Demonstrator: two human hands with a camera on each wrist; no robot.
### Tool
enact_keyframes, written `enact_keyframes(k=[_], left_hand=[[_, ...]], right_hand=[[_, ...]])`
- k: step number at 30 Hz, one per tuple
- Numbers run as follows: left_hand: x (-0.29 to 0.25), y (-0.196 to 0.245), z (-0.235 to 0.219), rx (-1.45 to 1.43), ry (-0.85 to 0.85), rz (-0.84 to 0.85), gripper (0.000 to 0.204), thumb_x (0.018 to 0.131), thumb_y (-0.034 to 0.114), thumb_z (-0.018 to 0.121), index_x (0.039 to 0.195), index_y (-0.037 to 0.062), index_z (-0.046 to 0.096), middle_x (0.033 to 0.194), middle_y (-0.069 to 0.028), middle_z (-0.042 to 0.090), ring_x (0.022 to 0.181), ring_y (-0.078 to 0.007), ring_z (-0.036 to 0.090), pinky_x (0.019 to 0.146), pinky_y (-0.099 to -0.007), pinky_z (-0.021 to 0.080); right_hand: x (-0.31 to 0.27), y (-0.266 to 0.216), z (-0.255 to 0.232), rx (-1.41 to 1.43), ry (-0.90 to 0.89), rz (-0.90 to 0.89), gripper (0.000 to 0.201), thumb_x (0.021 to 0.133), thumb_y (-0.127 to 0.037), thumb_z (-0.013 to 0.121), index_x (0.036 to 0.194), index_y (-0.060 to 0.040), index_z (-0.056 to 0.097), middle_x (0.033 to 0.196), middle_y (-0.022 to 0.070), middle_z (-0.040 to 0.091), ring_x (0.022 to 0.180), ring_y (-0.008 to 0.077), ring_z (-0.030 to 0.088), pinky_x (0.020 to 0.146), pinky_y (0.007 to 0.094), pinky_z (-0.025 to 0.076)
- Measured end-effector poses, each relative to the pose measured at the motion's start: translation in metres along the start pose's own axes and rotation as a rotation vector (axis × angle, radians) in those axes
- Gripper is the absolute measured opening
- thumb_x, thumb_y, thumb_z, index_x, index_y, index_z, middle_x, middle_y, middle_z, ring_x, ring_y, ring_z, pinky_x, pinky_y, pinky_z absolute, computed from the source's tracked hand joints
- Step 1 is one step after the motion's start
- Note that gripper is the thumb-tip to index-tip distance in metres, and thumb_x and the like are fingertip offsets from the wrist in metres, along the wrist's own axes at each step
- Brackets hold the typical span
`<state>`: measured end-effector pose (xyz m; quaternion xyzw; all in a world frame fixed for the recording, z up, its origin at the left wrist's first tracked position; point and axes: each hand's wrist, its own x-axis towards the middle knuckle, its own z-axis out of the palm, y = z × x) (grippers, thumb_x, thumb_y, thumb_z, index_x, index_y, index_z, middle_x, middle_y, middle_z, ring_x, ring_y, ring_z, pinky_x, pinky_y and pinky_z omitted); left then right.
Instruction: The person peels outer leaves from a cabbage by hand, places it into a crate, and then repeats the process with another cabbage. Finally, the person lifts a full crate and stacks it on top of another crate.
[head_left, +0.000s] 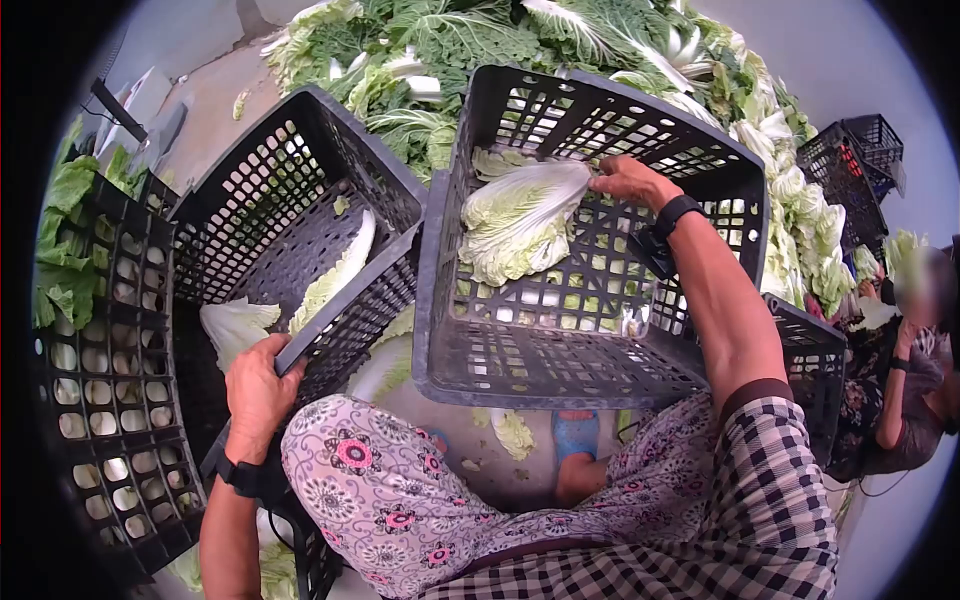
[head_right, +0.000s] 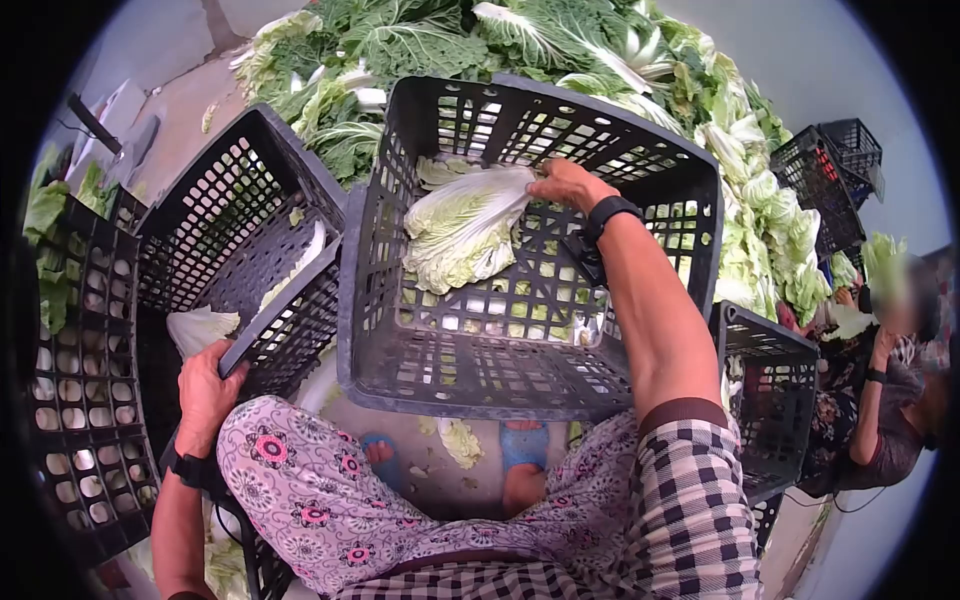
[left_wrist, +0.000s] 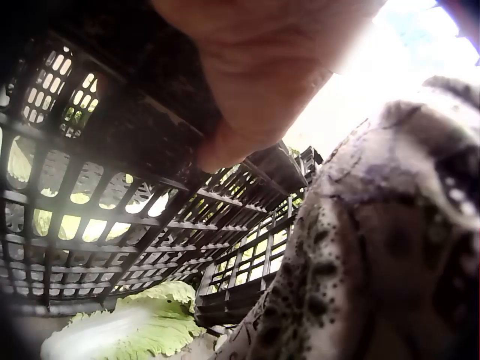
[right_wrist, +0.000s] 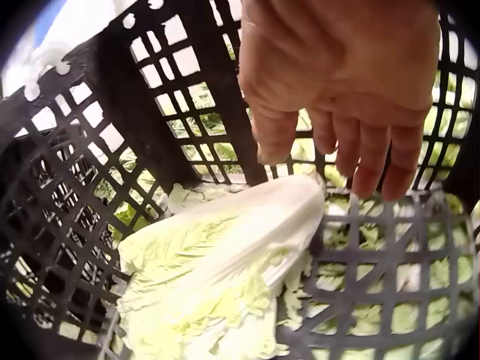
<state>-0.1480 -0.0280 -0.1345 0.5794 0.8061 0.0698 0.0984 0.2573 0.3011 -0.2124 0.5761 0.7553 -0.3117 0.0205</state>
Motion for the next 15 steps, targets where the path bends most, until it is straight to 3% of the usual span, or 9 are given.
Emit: enact_keyframes(k=[3, 6, 9, 10, 13, 15], left_hand=[[0.003, 0.002, -0.001, 0.004, -0.035, -0.025, 0.021, 0.070, 0.015, 0.068, 0.088, 0.0059, 0.065, 0.078, -0.0159, 0.063, 0.075, -0.0359, 0.060, 0.067, -0.0410, 0.048], [0.003, 0.005, -0.002, -0.007, -0.056, -0.051, 0.020, 0.070, 0.015, 0.067, 0.088, 0.0063, 0.065, 0.078, -0.0155, 0.063, 0.075, -0.0355, 0.060, 0.067, -0.0399, 0.048], [0.005, 0.007, -0.004, 0.030, -0.084, -0.059, 0.020, 0.070, 0.016, 0.066, 0.089, 0.0069, 0.065, 0.079, -0.0154, 0.063, 0.075, -0.0355, 0.060, 0.067, -0.0398, 0.048], [0.005, 0.007, -0.005, 0.033, -0.085, -0.068, 0.020, 0.071, 0.017, 0.066, 0.089, 0.0070, 0.065, 0.079, -0.0151, 0.063, 0.075, -0.0355, 0.060, 0.066, -0.0401, 0.048], [0.004, 0.005, -0.004, 0.043, -0.079, -0.065, 0.020, 0.071, 0.018, 0.066, 0.088, 0.0074, 0.066, 0.079, -0.0155, 0.064, 0.076, -0.0355, 0.061, 0.067, -0.0406, 0.048], [0.005, 0.005, -0.005, 0.039, -0.082, -0.074, 0.021, 0.071, 0.020, 0.066, 0.089, 0.0077, 0.066, 0.078, -0.0158, 0.064, 0.076, -0.0355, 0.061, 0.067, -0.0411, 0.048]], right_hand=[[0.027, 0.010, 0.038, 0.354, 0.308, 0.153, 0.069, 0.073, -0.029, 0.068, 0.123, 0.0115, 0.043, 0.122, 0.0260, 0.051, 0.113, 0.0337, 0.051, 0.095, 0.0369, 0.040], [0.051, 0.017, 0.069, 0.617, 0.427, 0.205, 0.080, 0.066, -0.023, 0.074, 0.125, 0.0126, 0.033, 0.120, 0.0284, 0.050, 0.115, 0.0329, 0.050, 0.096, 0.0355, 0.039], [0.058, 0.016, 0.077, 0.627, 0.457, 0.300, 0.081, 0.064, -0.020, 0.077, 0.124, 0.0122, 0.033, 0.099, 0.0208, 0.059, 0.083, 0.0268, 0.061, 0.072, 0.0331, 0.049], [0.049, 0.013, 0.076, 0.686, 0.471, 0.262, 0.072, 0.063, -0.020, 0.079, 0.117, 0.0093, 0.041, 0.086, 0.0137, 0.060, 0.066, 0.0212, 0.059, 0.051, 0.0296, 0.047], [0.032, 0.014, 0.069, 0.795, 0.198, 0.263, 0.055, 0.066, -0.016, 0.080, 0.103, 0.0068, 0.046, 0.077, 0.0116, 0.058, 0.055, 0.0170, 0.055, 0.039, 0.0273, 0.042], [0.020, 0.011, 0.069, 0.836, 0.212, 0.247, 0.045, 0.066, -0.018, 0.080, 0.093, 0.0042, 0.053, 0.076, 0.0105, 0.059, 0.055, 0.0165, 0.056, 0.037, 0.0251, 0.043]])
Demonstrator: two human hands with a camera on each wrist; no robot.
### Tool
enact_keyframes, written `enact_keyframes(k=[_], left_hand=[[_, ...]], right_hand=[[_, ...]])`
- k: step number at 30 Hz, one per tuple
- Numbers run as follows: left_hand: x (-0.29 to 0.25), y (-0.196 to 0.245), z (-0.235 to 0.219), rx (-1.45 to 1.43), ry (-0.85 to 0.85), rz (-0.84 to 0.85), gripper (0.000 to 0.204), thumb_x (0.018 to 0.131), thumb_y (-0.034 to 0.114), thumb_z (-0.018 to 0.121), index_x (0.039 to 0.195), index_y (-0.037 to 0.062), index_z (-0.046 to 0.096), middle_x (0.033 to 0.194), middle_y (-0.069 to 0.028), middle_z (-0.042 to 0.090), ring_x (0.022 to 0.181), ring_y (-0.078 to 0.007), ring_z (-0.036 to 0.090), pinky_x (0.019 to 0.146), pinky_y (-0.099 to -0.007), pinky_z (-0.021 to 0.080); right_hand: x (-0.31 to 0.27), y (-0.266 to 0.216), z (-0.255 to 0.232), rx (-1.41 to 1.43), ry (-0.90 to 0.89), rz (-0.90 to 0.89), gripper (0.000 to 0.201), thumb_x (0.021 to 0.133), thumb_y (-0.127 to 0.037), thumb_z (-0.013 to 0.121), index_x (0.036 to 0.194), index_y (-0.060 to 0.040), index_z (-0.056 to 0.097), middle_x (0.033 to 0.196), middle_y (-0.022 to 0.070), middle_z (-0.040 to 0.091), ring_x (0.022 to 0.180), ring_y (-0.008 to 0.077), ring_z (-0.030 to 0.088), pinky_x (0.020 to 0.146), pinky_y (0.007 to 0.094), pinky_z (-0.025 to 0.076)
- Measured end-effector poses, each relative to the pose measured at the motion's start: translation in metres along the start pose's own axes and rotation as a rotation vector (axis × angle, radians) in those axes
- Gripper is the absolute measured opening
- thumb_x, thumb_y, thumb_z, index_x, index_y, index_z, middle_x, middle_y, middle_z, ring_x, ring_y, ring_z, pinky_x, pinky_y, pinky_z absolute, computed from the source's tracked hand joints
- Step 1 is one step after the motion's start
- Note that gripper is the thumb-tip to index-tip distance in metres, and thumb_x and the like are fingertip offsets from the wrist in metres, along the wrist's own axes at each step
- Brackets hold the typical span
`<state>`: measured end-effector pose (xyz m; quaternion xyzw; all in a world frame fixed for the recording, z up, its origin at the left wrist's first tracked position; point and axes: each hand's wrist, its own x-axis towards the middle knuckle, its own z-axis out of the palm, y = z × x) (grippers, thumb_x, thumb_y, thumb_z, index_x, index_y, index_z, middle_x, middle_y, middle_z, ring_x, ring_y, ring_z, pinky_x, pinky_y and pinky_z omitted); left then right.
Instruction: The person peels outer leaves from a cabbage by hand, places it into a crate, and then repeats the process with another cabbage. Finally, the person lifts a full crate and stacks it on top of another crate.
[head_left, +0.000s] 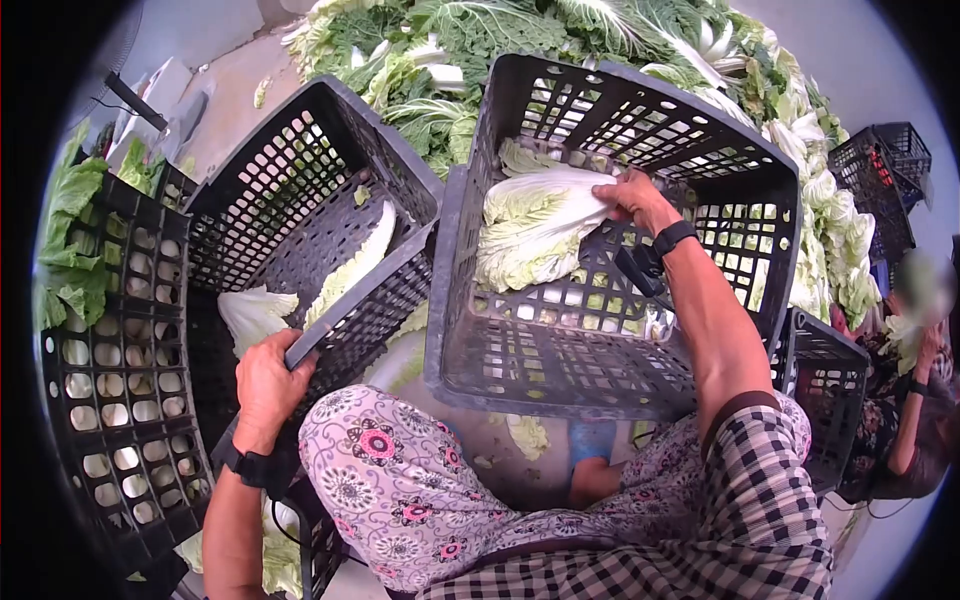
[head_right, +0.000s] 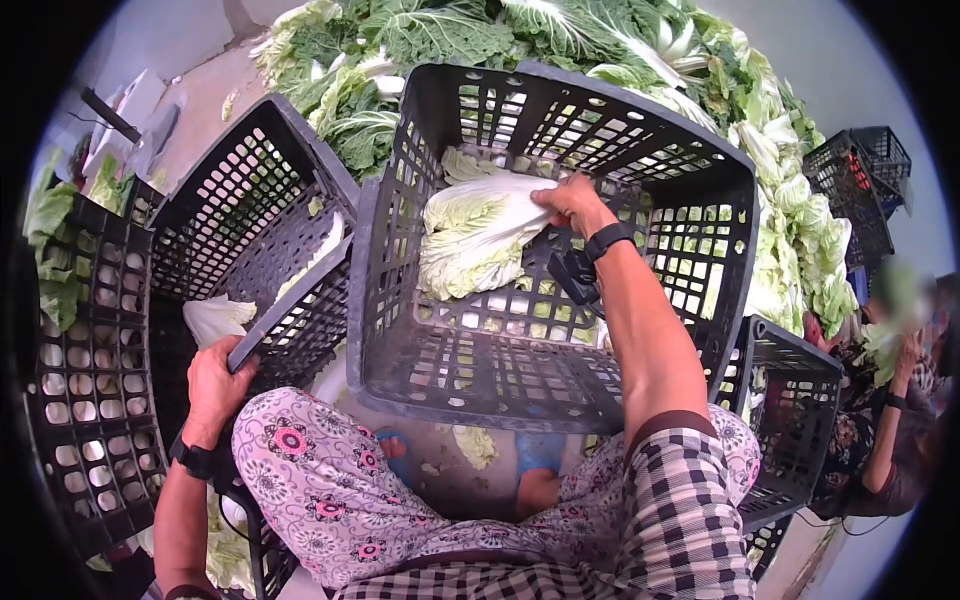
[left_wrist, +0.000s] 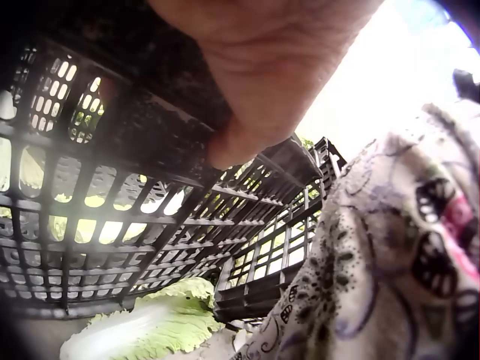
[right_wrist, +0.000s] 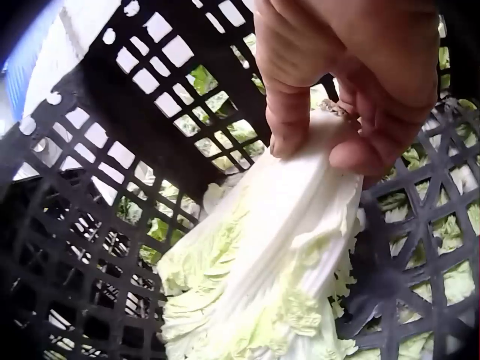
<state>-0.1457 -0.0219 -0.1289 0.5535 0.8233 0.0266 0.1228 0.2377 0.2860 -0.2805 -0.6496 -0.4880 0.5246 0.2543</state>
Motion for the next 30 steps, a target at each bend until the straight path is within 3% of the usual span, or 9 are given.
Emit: enact_keyframes(k=[2, 4, 6, 10, 15, 20, 23, 26, 30], left_hand=[[-0.001, -0.002, 0.001, 0.013, 0.005, -0.002, 0.022, 0.071, 0.021, 0.066, 0.089, 0.0079, 0.066, 0.078, -0.0160, 0.064, 0.076, -0.0356, 0.061, 0.068, -0.0416, 0.048], [0.000, -0.005, 0.002, 0.035, 0.018, 0.009, 0.023, 0.072, 0.022, 0.066, 0.089, 0.0080, 0.066, 0.078, -0.0161, 0.064, 0.076, -0.0357, 0.061, 0.068, -0.0421, 0.048], [-0.002, -0.006, 0.001, 0.037, 0.036, 0.022, 0.023, 0.072, 0.024, 0.066, 0.089, 0.0086, 0.066, 0.077, -0.0156, 0.065, 0.077, -0.0351, 0.061, 0.069, -0.0421, 0.048], [-0.003, -0.010, 0.001, 0.019, 0.050, 0.043, 0.024, 0.072, 0.026, 0.065, 0.090, 0.0096, 0.066, 0.078, -0.0152, 0.065, 0.079, -0.0338, 0.062, 0.071, -0.0421, 0.048], [-0.005, -0.014, 0.001, 0.015, 0.085, 0.079, 0.025, 0.073, 0.027, 0.065, 0.091, 0.0103, 0.066, 0.079, -0.0151, 0.065, 0.081, -0.0336, 0.062, 0.073, -0.0431, 0.048], [-0.002, -0.024, 0.005, -0.002, 0.115, 0.082, 0.029, 0.072, 0.029, 0.066, 0.094, 0.0104, 0.066, 0.083, -0.0163, 0.066, 0.083, -0.0340, 0.062, 0.075, -0.0433, 0.048], [0.002, -0.029, 0.009, 0.019, 0.154, 0.092, 0.033, 0.071, 0.030, 0.067, 0.095, 0.0083, 0.065, 0.085, -0.0170, 0.066, 0.084, -0.0346, 0.062, 0.075, -0.0437, 0.048], [0.005, -0.028, 0.015, 0.015, 0.176, 0.124, 0.034, 0.069, 0.029, 0.067, 0.095, 0.0071, 0.065, 0.087, -0.0181, 0.065, 0.086, -0.0351, 0.061, 0.074, -0.0437, 0.048], [0.002, -0.026, 0.011, 0.060, 0.201, 0.155, 0.035, 0.071, 0.030, 0.064, 0.097, 0.0061, 0.064, 0.089, -0.0188, 0.065, 0.087, -0.0354, 0.061, 0.076, -0.0433, 0.047]], right_hand=[[-0.008, -0.016, -0.004, -0.102, -0.044, -0.065, 0.040, 0.066, -0.021, 0.080, 0.085, 0.0032, 0.055, 0.074, 0.0099, 0.059, 0.056, 0.0170, 0.056, 0.039, 0.0262, 0.044], [-0.029, -0.062, -0.015, -0.407, -0.094, -0.200, 0.048, 0.062, -0.020, 0.080, 0.092, 0.0087, 0.057, 0.086, 0.0137, 0.062, 0.070, 0.0207, 0.058, 0.056, 0.0321, 0.046], [-0.057, -0.100, -0.021, -0.520, 0.006, -0.476, 0.048, 0.057, -0.023, 0.081, 0.091, 0.0019, 0.060, 0.087, 0.0108, 0.063, 0.078, 0.0206, 0.059, 0.071, 0.0308, 0.046], [-0.102, -0.159, -0.053, -0.492, -0.109, -0.669, 0.046, 0.064, -0.011, 0.077, 0.104, -0.0019, 0.057, 0.092, 0.0074, 0.062, 0.085, 0.0165, 0.057, 0.081, 0.0294, 0.045], [-0.207, -0.212, -0.111, -0.426, -0.014, -0.795, 0.053, 0.067, -0.019, 0.077, 0.114, -0.0051, 0.057, 0.105, 0.0133, 0.062, 0.096, 0.0217, 0.058, 0.089, 0.0321, 0.043], [-0.320, -0.233, -0.182, -0.251, 0.202, -0.988, 0.047, 0.080, -0.023, 0.068, 0.120, -0.0034, 0.053, 0.112, 0.0127, 0.059, 0.101, 0.0203, 0.056, 0.093, 0.0317, 0.043], [-0.364, -0.224, -0.265, 0.040, 0.213, -1.041, 0.044, 0.089, -0.015, 0.058, 0.129, -0.0035, 0.044, 0.122, 0.0083, 0.054, 0.110, 0.0156, 0.052, 0.096, 0.0309, 0.041], [-0.427, -0.201, -0.315, 0.057, 0.299, -1.070, 0.045, 0.091, -0.022, 0.056, 0.129, -0.0020, 0.043, 0.123, 0.0088, 0.053, 0.114, 0.0163, 0.050, 0.098, 0.0301, 0.038], [-0.493, -0.183, -0.335, 0.098, 0.465, -0.957, 0.048, 0.091, -0.028, 0.054, 0.129, 0.0000, 0.043, 0.125, 0.0110, 0.051, 0.116, 0.0180, 0.048, 0.100, 0.0314, 0.037]])
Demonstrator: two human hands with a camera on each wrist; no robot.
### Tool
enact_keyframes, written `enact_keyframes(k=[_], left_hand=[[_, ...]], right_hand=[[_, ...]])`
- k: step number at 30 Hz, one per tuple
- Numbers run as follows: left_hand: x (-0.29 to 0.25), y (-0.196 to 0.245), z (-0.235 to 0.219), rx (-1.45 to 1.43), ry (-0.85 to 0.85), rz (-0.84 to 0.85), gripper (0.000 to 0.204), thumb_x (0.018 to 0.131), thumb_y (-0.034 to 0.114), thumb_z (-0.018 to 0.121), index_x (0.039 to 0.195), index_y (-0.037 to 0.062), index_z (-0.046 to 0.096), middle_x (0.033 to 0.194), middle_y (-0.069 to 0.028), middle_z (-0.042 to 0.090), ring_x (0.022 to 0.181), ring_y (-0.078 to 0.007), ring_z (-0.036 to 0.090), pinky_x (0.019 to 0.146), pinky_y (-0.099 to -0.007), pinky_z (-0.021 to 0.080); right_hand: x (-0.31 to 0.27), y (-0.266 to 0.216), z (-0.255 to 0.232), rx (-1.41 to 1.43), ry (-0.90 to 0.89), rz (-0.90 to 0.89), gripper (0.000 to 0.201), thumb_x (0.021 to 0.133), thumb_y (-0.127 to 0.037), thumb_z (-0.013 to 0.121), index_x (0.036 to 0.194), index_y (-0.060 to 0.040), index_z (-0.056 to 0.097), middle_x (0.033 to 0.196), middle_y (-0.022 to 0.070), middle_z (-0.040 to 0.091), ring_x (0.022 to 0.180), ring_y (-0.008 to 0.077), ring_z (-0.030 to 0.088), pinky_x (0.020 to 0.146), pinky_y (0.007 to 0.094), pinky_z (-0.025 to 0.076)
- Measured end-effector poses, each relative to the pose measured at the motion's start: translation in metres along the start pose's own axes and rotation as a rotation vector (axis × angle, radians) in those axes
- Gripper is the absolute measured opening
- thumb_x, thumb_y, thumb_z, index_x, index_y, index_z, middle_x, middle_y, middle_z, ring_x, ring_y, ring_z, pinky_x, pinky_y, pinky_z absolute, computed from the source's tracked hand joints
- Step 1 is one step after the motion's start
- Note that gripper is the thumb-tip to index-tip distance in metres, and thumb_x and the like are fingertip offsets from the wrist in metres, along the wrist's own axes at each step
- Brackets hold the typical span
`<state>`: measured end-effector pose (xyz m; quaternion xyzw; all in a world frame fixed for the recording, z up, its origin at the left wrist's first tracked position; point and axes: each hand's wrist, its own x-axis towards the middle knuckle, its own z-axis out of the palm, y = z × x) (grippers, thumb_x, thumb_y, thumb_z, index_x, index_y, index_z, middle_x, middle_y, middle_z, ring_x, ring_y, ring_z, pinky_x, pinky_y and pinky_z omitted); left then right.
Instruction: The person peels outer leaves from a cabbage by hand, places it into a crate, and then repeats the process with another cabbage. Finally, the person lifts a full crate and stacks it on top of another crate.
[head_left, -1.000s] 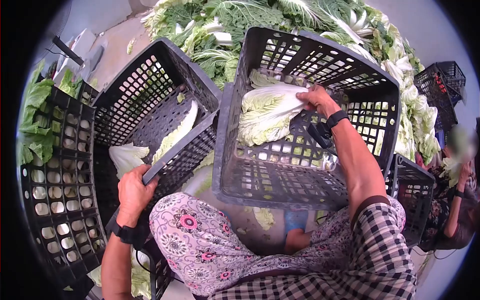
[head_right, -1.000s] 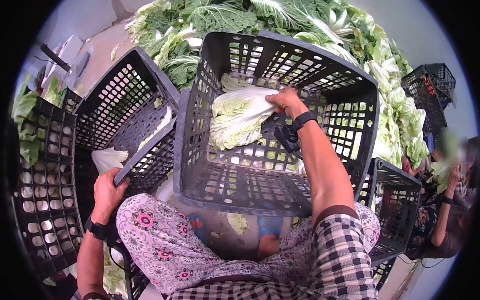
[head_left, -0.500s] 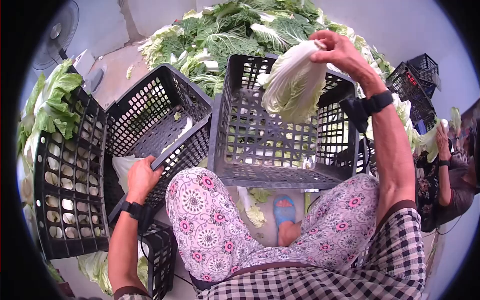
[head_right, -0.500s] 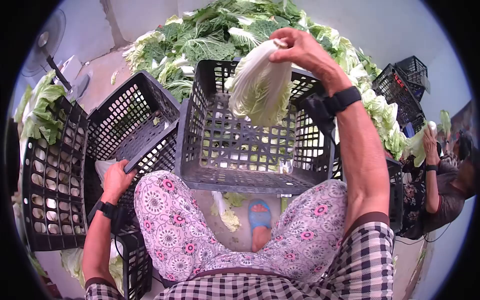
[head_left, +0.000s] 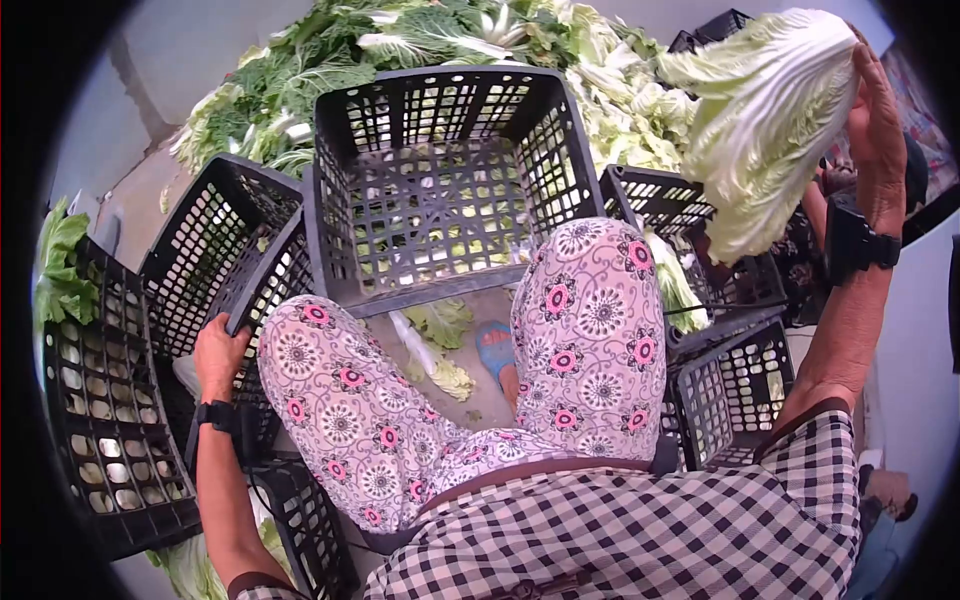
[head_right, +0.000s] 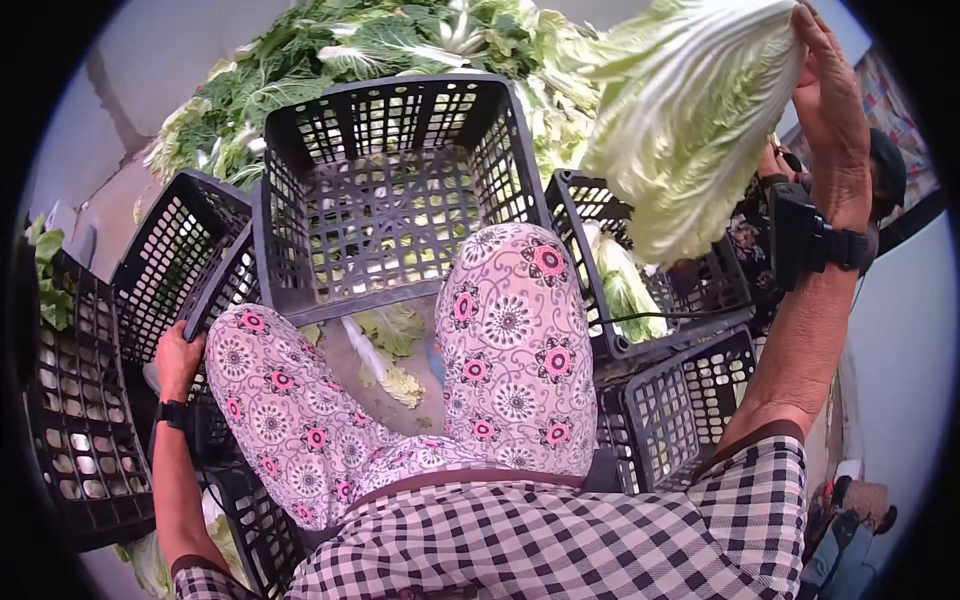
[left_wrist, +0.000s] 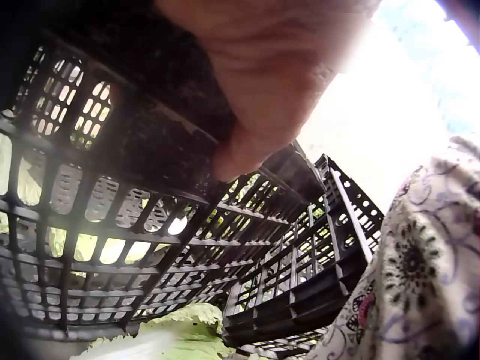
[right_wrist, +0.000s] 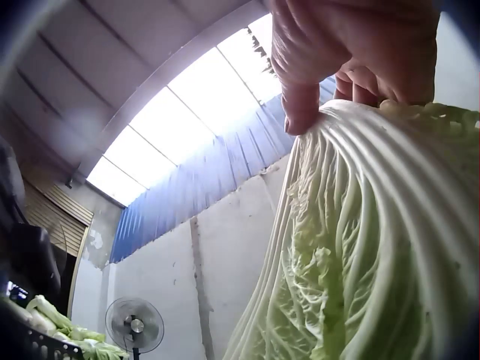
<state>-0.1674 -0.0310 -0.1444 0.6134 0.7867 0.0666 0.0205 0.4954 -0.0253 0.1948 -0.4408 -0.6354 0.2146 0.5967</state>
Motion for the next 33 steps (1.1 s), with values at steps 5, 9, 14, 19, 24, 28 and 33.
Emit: enact_keyframes(k=[5, 9, 14, 19, 24, 28, 33], left_hand=[[-0.003, -0.005, 0.002, -0.002, 0.061, 0.036, 0.035, 0.071, 0.029, 0.064, 0.097, 0.0051, 0.063, 0.090, -0.0195, 0.064, 0.088, -0.0358, 0.060, 0.076, -0.0428, 0.047], [-0.006, -0.001, -0.002, 0.003, 0.033, 0.035, 0.035, 0.072, 0.029, 0.065, 0.097, 0.0052, 0.064, 0.088, -0.0199, 0.065, 0.086, -0.0367, 0.061, 0.074, -0.0433, 0.047], [-0.005, 0.002, -0.007, -0.002, -0.029, -0.012, 0.036, 0.072, 0.030, 0.067, 0.098, 0.0059, 0.064, 0.087, -0.0199, 0.065, 0.086, -0.0363, 0.061, 0.074, -0.0430, 0.048], [-0.004, -0.012, 0.001, -0.013, -0.058, -0.068, 0.037, 0.073, 0.034, 0.068, 0.101, 0.0104, 0.064, 0.089, -0.0175, 0.065, 0.087, -0.0361, 0.061, 0.076, -0.0443, 0.047], [-0.005, -0.011, -0.005, -0.022, -0.078, -0.057, 0.033, 0.073, 0.032, 0.068, 0.098, 0.0106, 0.065, 0.084, -0.0163, 0.066, 0.086, -0.0338, 0.062, 0.076, -0.0425, 0.048], [-0.005, -0.012, 0.000, -0.001, -0.094, -0.051, 0.037, 0.073, 0.033, 0.068, 0.100, 0.0091, 0.064, 0.087, -0.0152, 0.066, 0.087, -0.0324, 0.062, 0.078, -0.0412, 0.048], [-0.004, -0.017, -0.004, -0.208, -0.225, -0.024, 0.046, 0.071, 0.037, 0.070, 0.105, 0.0070, 0.062, 0.092, -0.0147, 0.066, 0.089, -0.0293, 0.062, 0.081, -0.0378, 0.047]], right_hand=[[-0.049, 0.024, -0.023, -0.027, 0.057, 0.162, 0.033, 0.089, -0.015, 0.058, 0.117, 0.0019, 0.053, 0.109, 0.0107, 0.060, 0.098, 0.0147, 0.059, 0.087, 0.0271, 0.049], [-0.082, 0.089, -0.051, -0.063, 0.127, 0.384, 0.033, 0.088, -0.018, 0.059, 0.115, 0.0000, 0.053, 0.102, 0.0062, 0.062, 0.090, 0.0128, 0.061, 0.080, 0.0257, 0.050], [-0.128, 0.220, -0.070, -0.341, 0.131, 0.588, 0.050, 0.086, -0.024, 0.059, 0.127, 0.0016, 0.045, 0.118, 0.0105, 0.054, 0.103, 0.0182, 0.052, 0.084, 0.0308, 0.043], [-0.165, 0.263, -0.010, -0.531, -0.091, 0.973, 0.053, 0.084, -0.029, 0.059, 0.129, -0.0047, 0.045, 0.105, 0.0022, 0.055, 0.084, 0.0106, 0.049, 0.064, 0.0257, 0.039], [-0.110, 0.231, 0.044, -0.453, -0.165, 0.597, 0.051, 0.085, -0.031, 0.057, 0.124, 0.0002, 0.047, 0.108, 0.0036, 0.057, 0.086, 0.0107, 0.054, 0.073, 0.0248, 0.042], [-0.081, 0.183, 0.112, -0.290, -0.287, 0.538, 0.058, 0.083, -0.037, 0.060, 0.126, 0.0000, 0.045, 0.115, 0.0092, 0.055, 0.098, 0.0154, 0.055, 0.082, 0.0296, 0.043], [-0.078, 0.232, 0.152, -0.223, -0.351, 0.622, 0.070, 0.082, -0.036, 0.059, 0.135, 0.0004, 0.033, 0.133, 0.0187, 0.042, 0.121, 0.0262, 0.043, 0.095, 0.0360, 0.038]])
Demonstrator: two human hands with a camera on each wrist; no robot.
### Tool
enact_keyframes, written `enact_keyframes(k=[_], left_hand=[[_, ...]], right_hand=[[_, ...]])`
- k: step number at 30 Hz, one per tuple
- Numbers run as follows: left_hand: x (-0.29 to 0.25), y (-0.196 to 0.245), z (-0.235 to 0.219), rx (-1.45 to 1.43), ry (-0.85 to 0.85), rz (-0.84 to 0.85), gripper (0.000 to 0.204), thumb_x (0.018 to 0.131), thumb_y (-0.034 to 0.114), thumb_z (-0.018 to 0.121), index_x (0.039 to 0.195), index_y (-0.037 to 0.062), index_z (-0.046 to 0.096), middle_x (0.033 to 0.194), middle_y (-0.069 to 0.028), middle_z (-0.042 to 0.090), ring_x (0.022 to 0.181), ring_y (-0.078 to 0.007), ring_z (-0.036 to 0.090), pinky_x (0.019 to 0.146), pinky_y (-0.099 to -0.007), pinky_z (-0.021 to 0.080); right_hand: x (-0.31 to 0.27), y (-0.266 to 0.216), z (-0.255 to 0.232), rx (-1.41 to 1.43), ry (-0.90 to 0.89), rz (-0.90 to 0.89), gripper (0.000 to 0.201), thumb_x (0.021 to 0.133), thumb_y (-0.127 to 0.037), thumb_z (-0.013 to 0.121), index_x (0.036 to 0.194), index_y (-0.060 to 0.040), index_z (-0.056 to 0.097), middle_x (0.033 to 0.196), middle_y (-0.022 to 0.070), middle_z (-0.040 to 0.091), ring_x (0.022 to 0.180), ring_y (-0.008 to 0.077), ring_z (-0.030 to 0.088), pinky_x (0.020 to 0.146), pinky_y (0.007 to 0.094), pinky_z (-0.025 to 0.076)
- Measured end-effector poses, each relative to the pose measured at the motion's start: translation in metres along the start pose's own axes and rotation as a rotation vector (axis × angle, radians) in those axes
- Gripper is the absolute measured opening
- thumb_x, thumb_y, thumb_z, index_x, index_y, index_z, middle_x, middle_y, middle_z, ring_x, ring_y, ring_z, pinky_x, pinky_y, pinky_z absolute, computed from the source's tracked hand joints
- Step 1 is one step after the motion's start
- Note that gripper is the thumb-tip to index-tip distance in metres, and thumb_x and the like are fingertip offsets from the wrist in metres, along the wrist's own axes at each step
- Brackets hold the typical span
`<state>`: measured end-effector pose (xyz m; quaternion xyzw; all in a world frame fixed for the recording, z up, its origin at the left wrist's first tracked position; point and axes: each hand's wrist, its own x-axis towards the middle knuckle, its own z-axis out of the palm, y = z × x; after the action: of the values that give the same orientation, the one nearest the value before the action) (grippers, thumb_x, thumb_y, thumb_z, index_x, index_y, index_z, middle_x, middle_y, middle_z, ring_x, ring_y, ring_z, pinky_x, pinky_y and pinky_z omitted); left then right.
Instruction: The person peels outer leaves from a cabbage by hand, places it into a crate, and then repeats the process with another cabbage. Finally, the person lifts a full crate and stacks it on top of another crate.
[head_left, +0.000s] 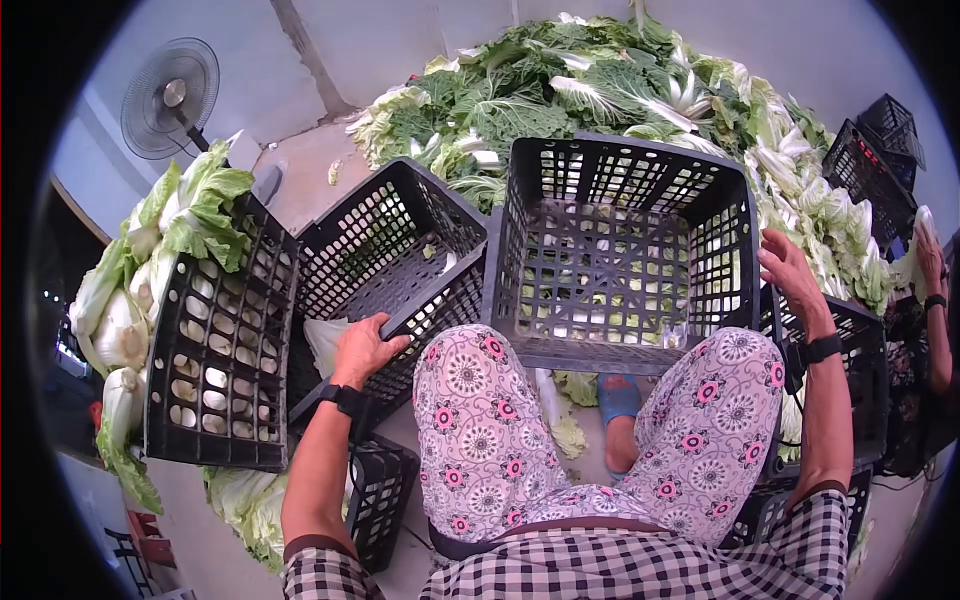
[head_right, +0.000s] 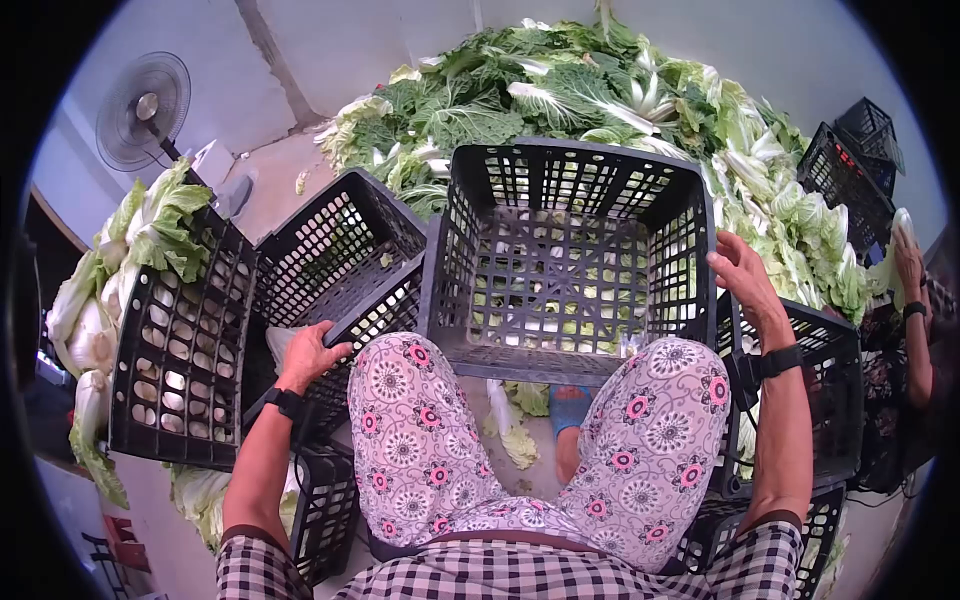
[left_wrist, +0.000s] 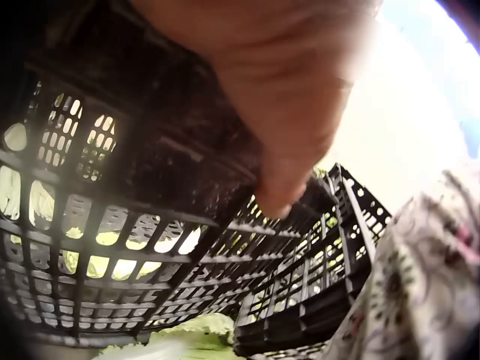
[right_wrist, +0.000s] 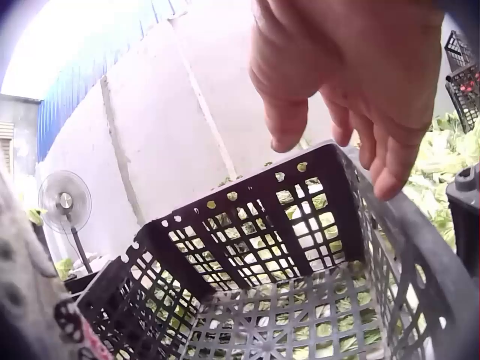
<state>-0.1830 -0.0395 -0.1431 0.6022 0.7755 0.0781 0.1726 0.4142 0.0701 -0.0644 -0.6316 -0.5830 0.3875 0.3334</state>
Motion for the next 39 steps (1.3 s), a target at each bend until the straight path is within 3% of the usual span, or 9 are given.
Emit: enact_keyframes(k=[3, 5, 8, 11, 17, 22, 25, 31, 39], left_hand=[[0.009, -0.020, -0.004, -0.676, -0.140, 0.099, 0.053, 0.075, 0.031, 0.072, 0.113, -0.0008, 0.056, 0.103, -0.0105, 0.061, 0.095, -0.0169, 0.056, 0.084, -0.0308, 0.045], [0.016, -0.014, -0.014, -0.763, -0.008, 0.086, 0.051, 0.076, 0.030, 0.071, 0.116, 0.0010, 0.055, 0.106, -0.0089, 0.060, 0.097, -0.0162, 0.055, 0.086, -0.0311, 0.044], [0.026, 0.028, -0.038, -0.717, -0.022, 0.241, 0.043, 0.081, 0.024, 0.065, 0.115, -0.0002, 0.055, 0.108, -0.0106, 0.060, 0.101, -0.0179, 0.056, 0.089, -0.0322, 0.043], [0.035, 0.081, -0.056, -0.667, -0.141, 0.363, 0.046, 0.083, 0.026, 0.062, 0.117, -0.0031, 0.052, 0.111, -0.0133, 0.059, 0.105, -0.0193, 0.055, 0.094, -0.0329, 0.041], [0.074, 0.137, -0.043, -0.628, -0.394, 0.363, 0.072, 0.083, 0.036, 0.063, 0.133, -0.0061, 0.034, 0.129, -0.0174, 0.047, 0.118, -0.0227, 0.047, 0.088, -0.0325, 0.045], [0.110, 0.167, -0.027, -0.456, -0.364, 0.231, 0.069, 0.085, 0.030, 0.061, 0.133, -0.0069, 0.030, 0.110, -0.0176, 0.055, 0.081, -0.0184, 0.059, 0.057, -0.0295, 0.050], [0.139, 0.161, -0.004, -0.294, -0.221, 0.363, 0.043, 0.079, 0.026, 0.069, 0.103, -0.0059, 0.052, 0.079, -0.0117, 0.061, 0.061, -0.0160, 0.057, 0.045, -0.0310, 0.047], [0.145, 0.164, 0.005, -0.728, -0.264, 0.121, 0.015, 0.080, 0.009, 0.064, 0.087, -0.0030, 0.057, 0.068, -0.0054, 0.059, 0.053, -0.0106, 0.053, 0.044, -0.0249, 0.042], [0.126, 0.182, -0.035, -0.964, -0.099, 0.283, 0.010, 0.080, 0.007, 0.064, 0.082, 0.0017, 0.056, 0.066, -0.0003, 0.057, 0.054, -0.0066, 0.051, 0.048, -0.0212, 0.042]], right_hand=[[0.032, 0.042, 0.010, -0.076, 0.070, 0.009, 0.072, 0.081, -0.029, 0.061, 0.135, 0.0048, 0.029, 0.133, 0.0257, 0.040, 0.123, 0.0306, 0.041, 0.100, 0.0392, 0.034], [0.043, 0.051, 0.014, -0.170, 0.164, -0.077, 0.071, 0.080, -0.024, 0.061, 0.135, 0.0063, 0.027, 0.131, 0.0278, 0.040, 0.123, 0.0321, 0.041, 0.102, 0.0368, 0.032], [0.052, 0.059, 0.018, -0.302, 0.281, -0.118, 0.069, 0.079, -0.019, 0.060, 0.134, 0.0071, 0.027, 0.127, 0.0266, 0.045, 0.116, 0.0288, 0.048, 0.099, 0.0339, 0.036], [0.052, 0.054, 0.019, -0.103, 0.184, -0.006, 0.066, 0.079, -0.015, 0.060, 0.133, 0.0083, 0.029, 0.118, 0.0238, 0.052, 0.108, 0.0255, 0.053, 0.096, 0.0334, 0.038], [0.055, 0.074, 0.013, 0.189, 0.079, 0.170, 0.042, 0.081, -0.008, 0.058, 0.117, 0.0074, 0.045, 0.096, 0.0157, 0.062, 0.075, 0.0190, 0.064, 0.064, 0.0311, 0.054], [0.052, 0.094, 0.026, 0.278, 0.055, 0.259, 0.026, 0.080, -0.008, 0.060, 0.105, -0.0022, 0.055, 0.075, 0.0025, 0.054, 0.066, 0.0127, 0.054, 0.055, 0.0308, 0.051], [0.049, 0.086, 0.031, 0.359, 0.094, 0.314, 0.031, 0.079, -0.007, 0.058, 0.110, -0.0017, 0.055, 0.075, 0.0026, 0.054, 0.065, 0.0123, 0.052, 0.058, 0.0277, 0.047], [0.048, 0.087, 0.033, 0.321, 0.179, 0.170, 0.026, 0.072, -0.003, 0.054, 0.097, -0.0001, 0.056, 0.073, 0.0007, 0.051, 0.062, 0.0105, 0.048, 0.059, 0.0249, 0.041], [0.052, 0.059, -0.009, 0.287, 0.225, -0.019, 0.034, 0.073, -0.018, 0.062, 0.103, -0.0018, 0.057, 0.084, -0.0008, 0.054, 0.071, 0.0083, 0.050, 0.067, 0.0225, 0.041]])
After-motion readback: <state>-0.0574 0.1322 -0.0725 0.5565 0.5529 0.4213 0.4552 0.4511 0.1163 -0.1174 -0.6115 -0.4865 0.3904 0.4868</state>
